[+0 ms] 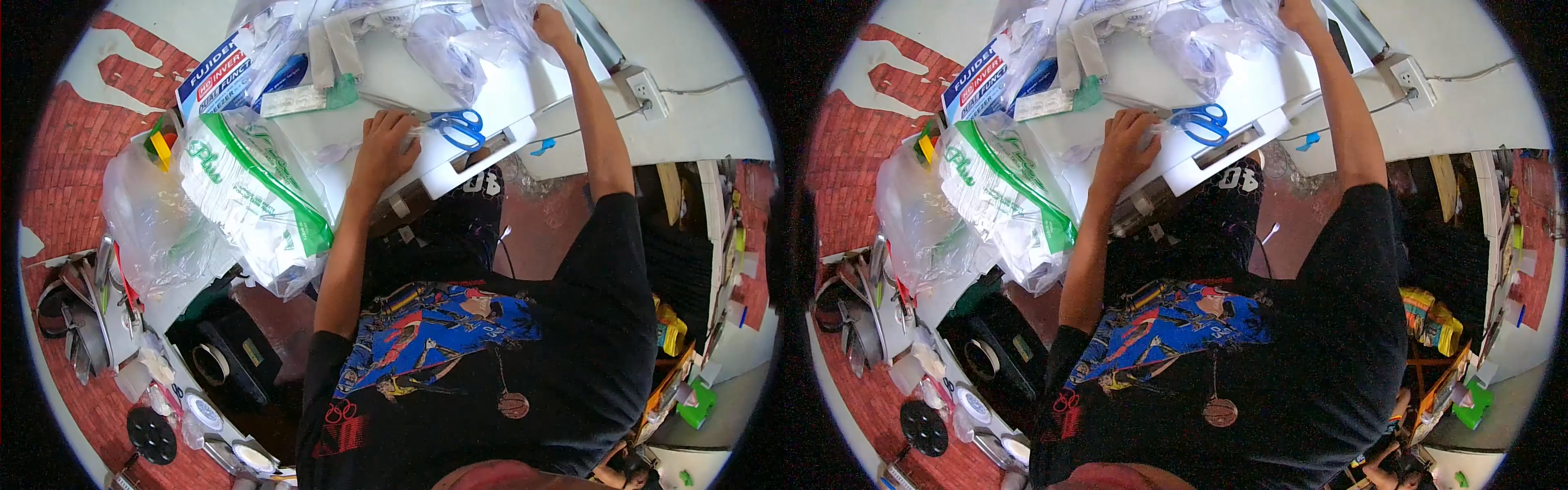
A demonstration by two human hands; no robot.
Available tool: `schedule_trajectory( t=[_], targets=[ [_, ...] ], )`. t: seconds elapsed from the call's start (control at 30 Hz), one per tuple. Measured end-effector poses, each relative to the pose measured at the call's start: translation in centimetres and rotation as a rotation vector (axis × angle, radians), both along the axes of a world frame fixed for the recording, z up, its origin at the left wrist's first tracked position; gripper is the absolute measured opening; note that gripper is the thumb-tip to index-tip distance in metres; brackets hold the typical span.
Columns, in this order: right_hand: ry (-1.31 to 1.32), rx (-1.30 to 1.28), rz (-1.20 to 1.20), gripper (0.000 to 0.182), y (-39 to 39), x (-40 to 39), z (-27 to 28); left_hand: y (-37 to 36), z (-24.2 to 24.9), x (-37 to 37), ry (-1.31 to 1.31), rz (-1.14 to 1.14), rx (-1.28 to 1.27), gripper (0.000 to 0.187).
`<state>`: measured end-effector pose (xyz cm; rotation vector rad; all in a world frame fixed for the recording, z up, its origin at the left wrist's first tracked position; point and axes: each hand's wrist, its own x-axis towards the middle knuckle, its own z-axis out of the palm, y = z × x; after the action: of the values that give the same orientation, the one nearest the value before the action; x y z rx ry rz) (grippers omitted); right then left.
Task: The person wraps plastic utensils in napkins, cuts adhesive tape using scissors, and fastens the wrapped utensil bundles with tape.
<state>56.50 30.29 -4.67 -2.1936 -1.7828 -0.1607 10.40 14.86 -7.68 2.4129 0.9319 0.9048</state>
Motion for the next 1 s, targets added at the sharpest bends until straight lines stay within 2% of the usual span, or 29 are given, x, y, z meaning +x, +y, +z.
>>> schedule_trajectory(
  t=[0.03, 0.1, 0.23, 0.27, 0.3, 0.33, 0.6, 0.67, 0.77, 0.87, 0.9, 0.93, 0.97, 1.0],
  targets=[
    [-0.001, 0.006, 0.003, 0.034, 1.5, 0.9, -1.1, 0.0, -0.1, 0.0, -0.001, 0.003, 0.006, 0.028],
    [-0.251, -0.057, -0.003, 0.023, 3.8, 1.8, -1.9, 0.0, -0.1, 0.0, -0.010, 0.008, 0.016, 0.027],
    [-0.312, -0.158, 0.018, 0.025, 6.6, 4.3, -3.0, 0.0, -0.1, 0.1, -0.033, -0.004, 0.030, 0.026],
    [-0.383, -0.073, 0.173, 0.025, 7.8, 6.5, -5.6, 0.0, -0.1, 0.1, -0.045, -0.005, 0.038, 0.026],
    [-0.453, 0.012, 0.327, 0.024, 7.6, 6.0, -5.6, 0.0, -0.1, 0.1, -0.057, -0.007, 0.046, 0.025],
    [-0.455, 0.013, 0.328, 0.024, 7.6, 5.7, -5.3, 0.0, -0.1, 0.1, -0.058, -0.005, 0.047, 0.025],
    [0.441, -0.099, -0.021, 0.025, 3.2, 3.0, 2.8, 0.0, -0.3, 0.1, -0.048, 0.003, 0.045, 0.024],
    [0.456, 0.002, -0.020, 0.027, 1.8, 1.7, 4.1, -0.1, -0.2, 0.0, -0.059, 0.001, 0.044, 0.024],
    [0.512, -0.098, -0.002, 0.033, -0.6, -0.7, 5.9, -0.2, 0.0, -0.2, -0.074, 0.006, 0.002, 0.027],
    [0.535, -0.162, 0.023, 0.038, -1.0, 0.0, 4.7, -0.2, 0.2, -0.4, -0.094, 0.024, -0.069, 0.030],
    [0.507, -0.172, 0.214, 0.041, -0.1, 1.8, 1.8, -0.2, 0.3, -0.4, -0.106, 0.039, -0.100, 0.031],
    [0.475, -0.180, 0.405, 0.043, -1.1, -0.4, 2.9, -0.4, 0.5, -0.5, -0.106, 0.038, -0.099, 0.031],
    [0.409, -0.302, 0.200, 0.044, -2.5, -2.5, 4.1, -0.8, 0.6, -0.7, -0.084, 0.042, -0.096, 0.030],
    [0.410, -0.302, 0.204, 0.044, -2.8, -3.5, 4.7, -1.0, 0.7, -0.9, -0.060, 0.049, -0.091, 0.030]
  ],
)
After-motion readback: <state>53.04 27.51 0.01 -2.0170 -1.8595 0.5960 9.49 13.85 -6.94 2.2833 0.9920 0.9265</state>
